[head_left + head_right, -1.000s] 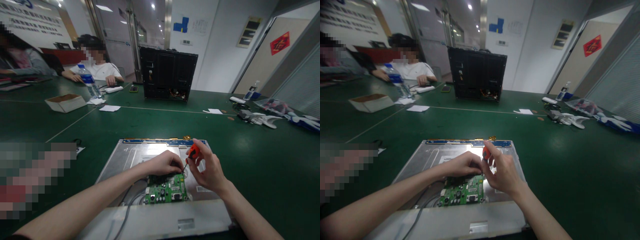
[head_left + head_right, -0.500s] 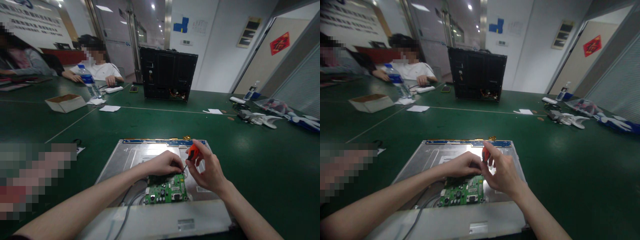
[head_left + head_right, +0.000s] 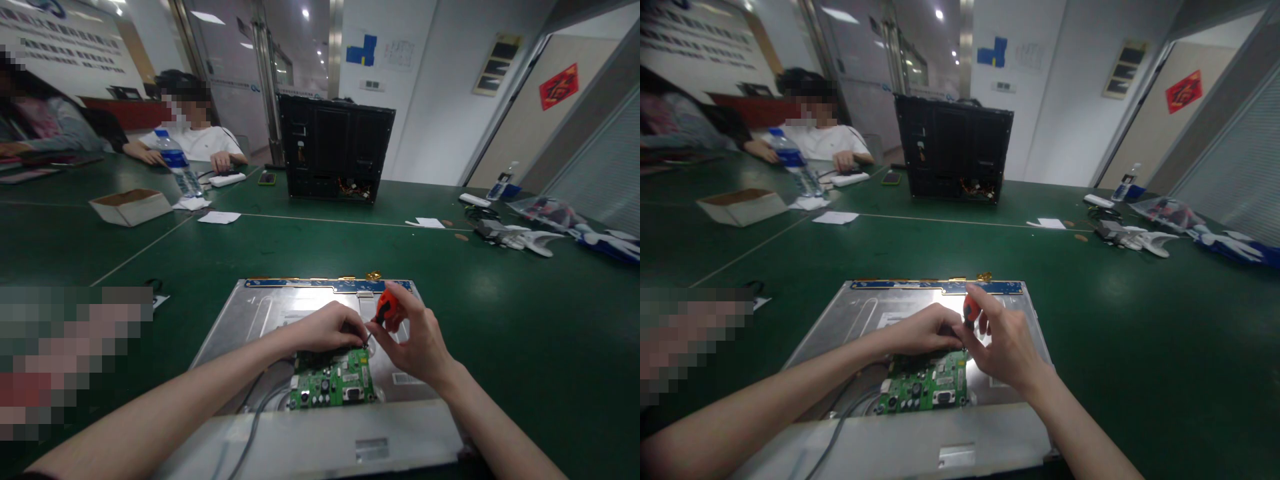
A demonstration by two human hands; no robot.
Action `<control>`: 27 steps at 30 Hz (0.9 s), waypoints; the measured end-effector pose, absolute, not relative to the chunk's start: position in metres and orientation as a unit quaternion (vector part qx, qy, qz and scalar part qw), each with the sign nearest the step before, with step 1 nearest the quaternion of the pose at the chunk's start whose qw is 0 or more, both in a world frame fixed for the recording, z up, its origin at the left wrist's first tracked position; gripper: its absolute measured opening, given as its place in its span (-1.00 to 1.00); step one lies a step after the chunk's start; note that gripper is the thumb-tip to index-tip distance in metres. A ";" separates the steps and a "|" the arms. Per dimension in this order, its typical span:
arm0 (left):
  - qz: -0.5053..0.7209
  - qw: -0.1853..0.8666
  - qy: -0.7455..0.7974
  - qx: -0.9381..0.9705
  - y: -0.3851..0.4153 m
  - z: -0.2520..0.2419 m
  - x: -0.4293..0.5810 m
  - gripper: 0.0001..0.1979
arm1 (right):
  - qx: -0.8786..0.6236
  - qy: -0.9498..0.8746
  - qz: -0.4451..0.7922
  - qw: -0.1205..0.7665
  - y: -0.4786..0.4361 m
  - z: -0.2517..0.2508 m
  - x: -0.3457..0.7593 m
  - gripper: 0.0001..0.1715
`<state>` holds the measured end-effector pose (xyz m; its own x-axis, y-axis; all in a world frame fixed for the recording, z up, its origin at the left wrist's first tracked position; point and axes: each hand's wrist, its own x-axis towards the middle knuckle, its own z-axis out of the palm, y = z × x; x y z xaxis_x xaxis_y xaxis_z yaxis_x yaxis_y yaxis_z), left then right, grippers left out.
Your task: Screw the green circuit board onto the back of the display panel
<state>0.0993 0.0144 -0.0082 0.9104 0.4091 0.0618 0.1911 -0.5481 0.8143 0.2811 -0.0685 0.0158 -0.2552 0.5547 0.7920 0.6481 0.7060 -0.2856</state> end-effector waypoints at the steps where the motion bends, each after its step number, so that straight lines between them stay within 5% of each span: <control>1: 0.123 0.445 0.172 0.870 0.014 -0.008 0.099 -0.93 | -0.380 -0.792 -0.041 0.476 -0.069 0.016 0.281 -0.24; 27: 0.125 0.447 0.170 0.869 0.013 -0.008 0.100 -0.92 | -0.368 -0.798 -0.005 0.477 -0.072 0.019 0.280 -0.21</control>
